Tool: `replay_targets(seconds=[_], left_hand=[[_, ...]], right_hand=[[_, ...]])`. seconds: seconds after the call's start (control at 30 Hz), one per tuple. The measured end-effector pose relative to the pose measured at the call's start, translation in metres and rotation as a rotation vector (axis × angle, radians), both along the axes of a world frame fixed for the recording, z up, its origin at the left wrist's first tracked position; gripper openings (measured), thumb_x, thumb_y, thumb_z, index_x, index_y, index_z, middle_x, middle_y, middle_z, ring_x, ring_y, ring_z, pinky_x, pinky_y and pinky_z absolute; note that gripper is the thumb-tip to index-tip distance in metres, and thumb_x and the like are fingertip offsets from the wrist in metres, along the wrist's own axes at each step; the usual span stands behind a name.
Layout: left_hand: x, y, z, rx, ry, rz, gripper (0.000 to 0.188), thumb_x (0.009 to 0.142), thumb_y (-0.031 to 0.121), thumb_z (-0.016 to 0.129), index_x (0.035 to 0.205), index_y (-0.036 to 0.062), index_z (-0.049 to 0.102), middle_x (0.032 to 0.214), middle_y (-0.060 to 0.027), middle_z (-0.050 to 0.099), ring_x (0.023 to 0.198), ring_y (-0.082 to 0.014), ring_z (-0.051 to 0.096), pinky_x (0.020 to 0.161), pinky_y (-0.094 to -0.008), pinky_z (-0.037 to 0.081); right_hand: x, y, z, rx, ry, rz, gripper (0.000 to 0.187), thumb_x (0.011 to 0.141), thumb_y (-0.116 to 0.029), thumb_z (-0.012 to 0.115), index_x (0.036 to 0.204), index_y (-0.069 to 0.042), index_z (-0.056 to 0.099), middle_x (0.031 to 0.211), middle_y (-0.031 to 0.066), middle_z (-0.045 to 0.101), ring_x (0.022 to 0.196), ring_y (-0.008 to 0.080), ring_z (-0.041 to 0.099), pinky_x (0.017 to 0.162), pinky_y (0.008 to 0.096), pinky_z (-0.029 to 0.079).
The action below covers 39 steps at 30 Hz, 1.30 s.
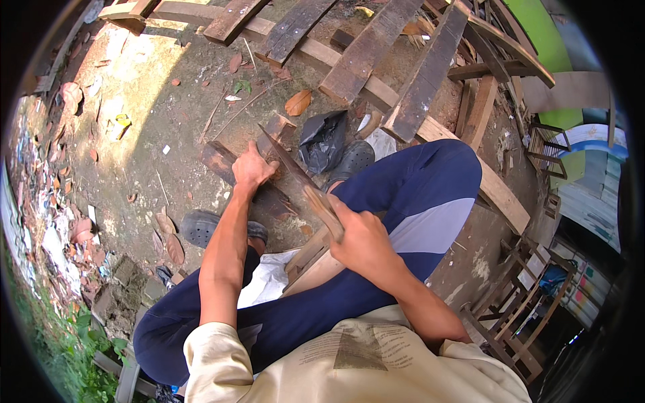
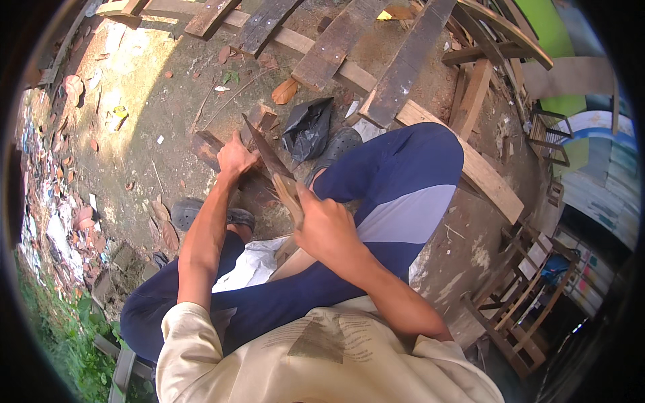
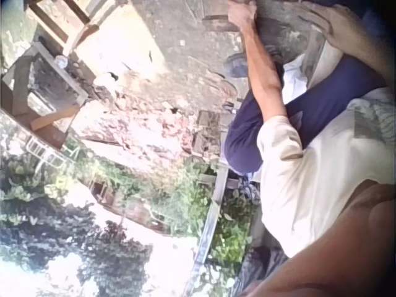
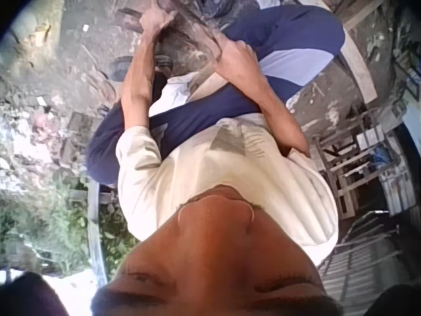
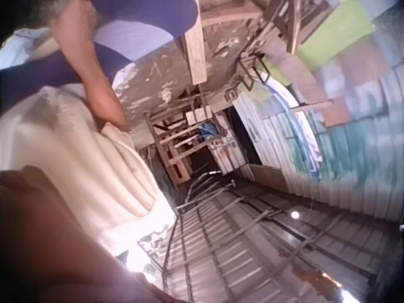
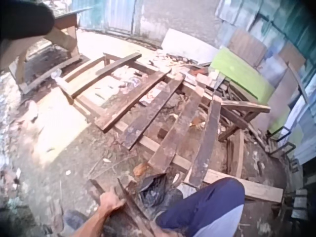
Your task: The person sits on the ground and uses a hammer to strike a small wooden piece, then uses a saw to cut the wood. The person continues to hammer and saw the wood piece repeatedly.
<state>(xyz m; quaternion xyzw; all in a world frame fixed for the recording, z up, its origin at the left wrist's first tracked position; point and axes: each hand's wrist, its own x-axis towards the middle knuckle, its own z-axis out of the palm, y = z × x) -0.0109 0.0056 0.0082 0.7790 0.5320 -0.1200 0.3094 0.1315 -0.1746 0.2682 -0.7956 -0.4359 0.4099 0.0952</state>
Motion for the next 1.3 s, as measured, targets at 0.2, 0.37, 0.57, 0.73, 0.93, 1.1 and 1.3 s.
replay_targets(seconds=[0.2,0.37,0.57,0.73,0.93,1.1,1.3], left_hand=[[0.009,-0.007,0.005,0.006,0.033,-0.001,0.080,0.071,0.049,0.079,0.128,-0.0021,0.053,0.111,-0.0287,0.071,0.103,-0.0440,0.070,0.091,-0.0504,0.055],[0.012,-0.003,0.009,-0.074,0.030,-0.011,0.082,0.071,0.050,0.078,0.128,-0.0024,0.052,0.109,-0.0288,0.071,0.102,-0.0436,0.070,0.091,-0.0503,0.055],[0.005,-0.002,0.001,-0.011,0.027,-0.015,0.084,0.071,0.050,0.077,0.130,-0.0043,0.051,0.110,-0.0290,0.071,0.102,-0.0435,0.070,0.090,-0.0496,0.055],[0.009,-0.008,0.003,-0.026,0.034,-0.072,0.087,0.071,0.050,0.078,0.132,-0.0046,0.050,0.105,-0.0284,0.073,0.101,-0.0436,0.071,0.090,-0.0493,0.055],[-0.001,-0.006,-0.005,0.025,0.028,-0.028,0.084,0.071,0.052,0.078,0.128,-0.0036,0.052,0.102,-0.0286,0.073,0.100,-0.0435,0.071,0.089,-0.0497,0.056],[0.023,-0.010,0.006,-0.006,0.016,-0.050,0.081,0.071,0.051,0.077,0.126,-0.0032,0.052,0.106,-0.0289,0.072,0.099,-0.0443,0.071,0.088,-0.0510,0.056],[0.002,-0.002,0.002,-0.009,0.040,-0.017,0.082,0.071,0.051,0.077,0.128,-0.0034,0.052,0.108,-0.0295,0.071,0.103,-0.0441,0.070,0.090,-0.0507,0.055]], right_hand=[[0.002,0.018,-0.010,-0.007,-0.042,-0.030,0.048,0.074,-0.006,0.068,0.120,0.005,0.062,0.081,0.0301,0.070,0.082,0.0499,0.070,0.078,0.0552,0.057],[-0.002,0.040,-0.057,-0.014,-0.032,-0.031,0.052,0.074,-0.005,0.068,0.125,0.004,0.061,0.087,0.0305,0.070,0.084,0.0489,0.070,0.079,0.0555,0.057],[0.008,-0.032,0.023,0.042,-0.018,-0.016,0.070,0.071,-0.007,0.074,0.138,0.003,0.054,0.085,0.0287,0.071,0.083,0.0473,0.072,0.080,0.0563,0.057],[0.003,0.082,-0.093,0.016,-0.007,-0.080,0.040,0.079,-0.010,0.063,0.117,0.003,0.065,0.092,0.0351,0.068,0.095,0.0524,0.066,0.085,0.0569,0.055],[0.009,-0.046,0.027,0.106,0.038,-0.077,0.054,0.075,-0.005,0.068,0.128,0.003,0.062,0.082,0.0315,0.069,0.081,0.0485,0.070,0.077,0.0553,0.057],[0.008,0.064,-0.098,0.084,-0.068,-0.030,0.046,0.078,-0.007,0.061,0.122,0.006,0.064,0.086,0.0343,0.068,0.085,0.0495,0.069,0.077,0.0548,0.057],[0.006,-0.035,0.013,0.035,0.022,-0.054,0.060,0.074,-0.007,0.071,0.132,0.004,0.058,0.085,0.0312,0.070,0.086,0.0486,0.071,0.082,0.0550,0.057]])
